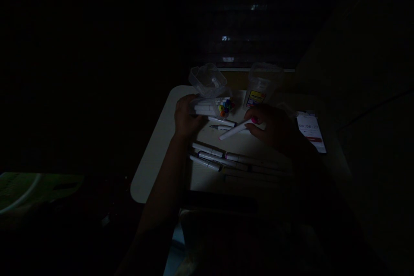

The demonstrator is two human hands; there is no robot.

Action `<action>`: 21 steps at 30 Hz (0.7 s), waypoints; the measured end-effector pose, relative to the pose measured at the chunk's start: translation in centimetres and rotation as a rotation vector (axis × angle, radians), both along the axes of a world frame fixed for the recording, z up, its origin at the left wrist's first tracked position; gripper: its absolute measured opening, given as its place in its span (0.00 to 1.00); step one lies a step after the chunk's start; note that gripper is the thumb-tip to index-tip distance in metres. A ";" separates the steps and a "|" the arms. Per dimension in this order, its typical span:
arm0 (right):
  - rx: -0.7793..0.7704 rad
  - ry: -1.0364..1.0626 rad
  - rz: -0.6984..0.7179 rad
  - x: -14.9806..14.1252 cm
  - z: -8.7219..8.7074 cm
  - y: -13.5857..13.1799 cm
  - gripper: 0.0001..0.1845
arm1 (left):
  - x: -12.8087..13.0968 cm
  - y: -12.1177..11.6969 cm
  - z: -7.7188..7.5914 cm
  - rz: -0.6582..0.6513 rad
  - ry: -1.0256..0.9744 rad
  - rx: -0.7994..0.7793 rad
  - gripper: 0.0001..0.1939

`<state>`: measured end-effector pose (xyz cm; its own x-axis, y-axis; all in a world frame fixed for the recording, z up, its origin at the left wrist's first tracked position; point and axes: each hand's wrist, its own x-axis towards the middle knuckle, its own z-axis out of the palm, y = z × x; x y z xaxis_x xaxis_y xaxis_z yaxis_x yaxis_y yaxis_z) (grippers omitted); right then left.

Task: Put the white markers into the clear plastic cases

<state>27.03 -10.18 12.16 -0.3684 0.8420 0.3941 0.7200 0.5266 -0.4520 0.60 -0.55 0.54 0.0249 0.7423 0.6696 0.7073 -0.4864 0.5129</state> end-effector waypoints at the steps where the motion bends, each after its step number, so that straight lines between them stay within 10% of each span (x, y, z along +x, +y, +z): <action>1: 0.014 0.010 -0.009 0.0 0.1 0.0 0.07 | 0.0 0.1 0.0 0.003 0.004 0.004 0.32; 21: 0.193 0.152 -0.046 0.4 1.0 -0.4 0.10 | -0.2 0.3 -0.1 -0.039 0.011 0.010 0.32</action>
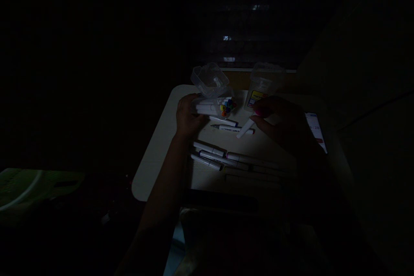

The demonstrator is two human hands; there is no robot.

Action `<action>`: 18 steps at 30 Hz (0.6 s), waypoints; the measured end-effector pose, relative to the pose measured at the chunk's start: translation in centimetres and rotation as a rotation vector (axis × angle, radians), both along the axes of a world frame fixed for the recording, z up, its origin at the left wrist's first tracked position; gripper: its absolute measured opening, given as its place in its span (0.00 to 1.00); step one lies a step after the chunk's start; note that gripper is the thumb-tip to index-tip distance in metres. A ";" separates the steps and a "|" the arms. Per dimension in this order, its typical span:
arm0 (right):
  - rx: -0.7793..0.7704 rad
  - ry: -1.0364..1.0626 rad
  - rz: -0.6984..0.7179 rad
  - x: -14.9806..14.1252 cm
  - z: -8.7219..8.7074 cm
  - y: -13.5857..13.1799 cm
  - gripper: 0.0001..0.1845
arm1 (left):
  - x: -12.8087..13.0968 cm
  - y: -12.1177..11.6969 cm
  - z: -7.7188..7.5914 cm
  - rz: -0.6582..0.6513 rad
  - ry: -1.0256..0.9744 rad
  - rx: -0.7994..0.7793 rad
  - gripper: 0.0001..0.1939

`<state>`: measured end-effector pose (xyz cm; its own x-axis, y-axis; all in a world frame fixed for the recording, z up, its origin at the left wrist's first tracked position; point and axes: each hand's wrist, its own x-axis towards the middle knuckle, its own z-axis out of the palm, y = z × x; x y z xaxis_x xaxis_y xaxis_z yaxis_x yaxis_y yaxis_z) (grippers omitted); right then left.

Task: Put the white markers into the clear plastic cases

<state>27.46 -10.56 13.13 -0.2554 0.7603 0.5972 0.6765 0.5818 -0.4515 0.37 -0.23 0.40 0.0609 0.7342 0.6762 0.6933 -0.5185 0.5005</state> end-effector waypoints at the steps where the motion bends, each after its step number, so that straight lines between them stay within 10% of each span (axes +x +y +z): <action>1: 0.004 0.009 -0.010 0.0 0.2 -0.1 0.10 | 0.0 0.0 -0.1 -0.005 0.001 0.004 0.33; 18: 0.203 0.115 -0.171 0.2 1.2 -1.1 0.07 | -0.1 -0.1 0.2 -0.007 0.028 0.026 0.33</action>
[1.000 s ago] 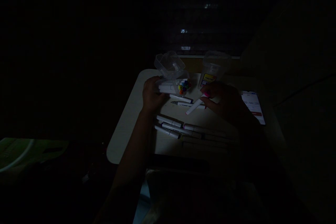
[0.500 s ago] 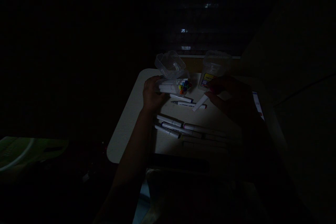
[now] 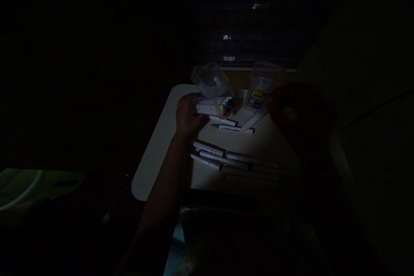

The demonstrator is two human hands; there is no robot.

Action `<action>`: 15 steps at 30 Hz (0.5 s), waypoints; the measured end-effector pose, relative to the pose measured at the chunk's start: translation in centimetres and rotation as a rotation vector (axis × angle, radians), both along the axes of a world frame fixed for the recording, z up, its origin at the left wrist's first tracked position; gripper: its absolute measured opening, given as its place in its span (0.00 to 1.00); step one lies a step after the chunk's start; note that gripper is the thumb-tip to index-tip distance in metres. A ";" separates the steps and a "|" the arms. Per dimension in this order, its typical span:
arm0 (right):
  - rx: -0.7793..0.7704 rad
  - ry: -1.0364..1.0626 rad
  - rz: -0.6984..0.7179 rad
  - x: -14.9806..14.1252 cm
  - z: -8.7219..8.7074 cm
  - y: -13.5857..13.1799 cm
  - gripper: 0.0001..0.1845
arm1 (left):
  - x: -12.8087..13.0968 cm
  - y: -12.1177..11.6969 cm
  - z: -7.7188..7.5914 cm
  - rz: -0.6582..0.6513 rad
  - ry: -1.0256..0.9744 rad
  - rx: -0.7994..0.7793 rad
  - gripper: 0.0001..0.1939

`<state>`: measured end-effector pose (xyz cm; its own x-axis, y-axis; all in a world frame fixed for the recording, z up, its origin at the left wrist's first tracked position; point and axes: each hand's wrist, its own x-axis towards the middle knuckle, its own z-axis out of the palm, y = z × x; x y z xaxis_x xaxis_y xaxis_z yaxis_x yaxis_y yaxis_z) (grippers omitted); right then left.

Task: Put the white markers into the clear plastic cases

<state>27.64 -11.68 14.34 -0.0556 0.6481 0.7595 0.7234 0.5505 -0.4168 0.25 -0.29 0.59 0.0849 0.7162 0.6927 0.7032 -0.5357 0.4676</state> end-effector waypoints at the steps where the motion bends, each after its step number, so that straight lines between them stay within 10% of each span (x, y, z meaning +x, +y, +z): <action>1: 0.003 0.001 -0.008 0.0 0.1 -0.1 0.07 | 0.0 0.0 0.0 0.005 -0.001 -0.007 0.33; 15: -0.015 -0.012 -0.103 -0.3 1.1 -0.7 0.06 | 0.3 -0.3 0.5 0.007 0.005 -0.050 0.32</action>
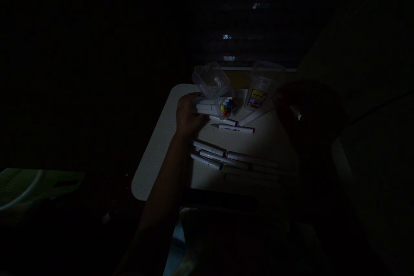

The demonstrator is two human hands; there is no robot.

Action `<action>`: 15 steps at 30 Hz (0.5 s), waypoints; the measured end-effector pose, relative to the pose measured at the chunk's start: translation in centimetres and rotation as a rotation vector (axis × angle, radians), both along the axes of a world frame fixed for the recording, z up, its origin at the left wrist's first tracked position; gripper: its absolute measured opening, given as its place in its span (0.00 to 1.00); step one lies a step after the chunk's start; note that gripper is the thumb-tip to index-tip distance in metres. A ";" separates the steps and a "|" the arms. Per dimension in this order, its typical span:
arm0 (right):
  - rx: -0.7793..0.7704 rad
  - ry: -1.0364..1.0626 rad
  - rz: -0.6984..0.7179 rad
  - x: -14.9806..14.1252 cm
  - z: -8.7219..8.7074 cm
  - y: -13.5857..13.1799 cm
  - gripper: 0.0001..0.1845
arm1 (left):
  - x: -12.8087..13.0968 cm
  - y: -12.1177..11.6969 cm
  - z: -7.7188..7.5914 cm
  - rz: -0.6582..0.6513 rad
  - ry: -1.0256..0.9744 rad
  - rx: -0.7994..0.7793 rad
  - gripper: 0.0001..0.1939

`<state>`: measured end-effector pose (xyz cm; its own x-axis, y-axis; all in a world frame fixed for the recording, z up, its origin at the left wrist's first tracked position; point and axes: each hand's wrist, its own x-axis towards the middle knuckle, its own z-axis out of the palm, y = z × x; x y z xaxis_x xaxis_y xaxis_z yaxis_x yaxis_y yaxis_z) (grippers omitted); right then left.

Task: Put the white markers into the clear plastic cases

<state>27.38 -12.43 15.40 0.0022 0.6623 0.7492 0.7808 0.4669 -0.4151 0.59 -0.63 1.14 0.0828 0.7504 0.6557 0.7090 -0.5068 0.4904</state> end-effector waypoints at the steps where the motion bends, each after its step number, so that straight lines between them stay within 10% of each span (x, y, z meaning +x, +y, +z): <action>1: -0.012 -0.002 -0.010 0.0 0.1 -0.1 0.06 | 0.0 0.0 0.0 -0.005 -0.004 0.002 0.32; 15: 0.086 -0.047 -0.064 -0.1 0.1 0.0 0.05 | -0.1 0.3 -0.4 0.002 0.023 0.046 0.30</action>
<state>27.31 -12.39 15.47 0.0062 0.5950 0.8037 0.8278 0.4479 -0.3380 0.49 -0.29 0.74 0.0974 0.7194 0.6877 0.7208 -0.5275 0.4497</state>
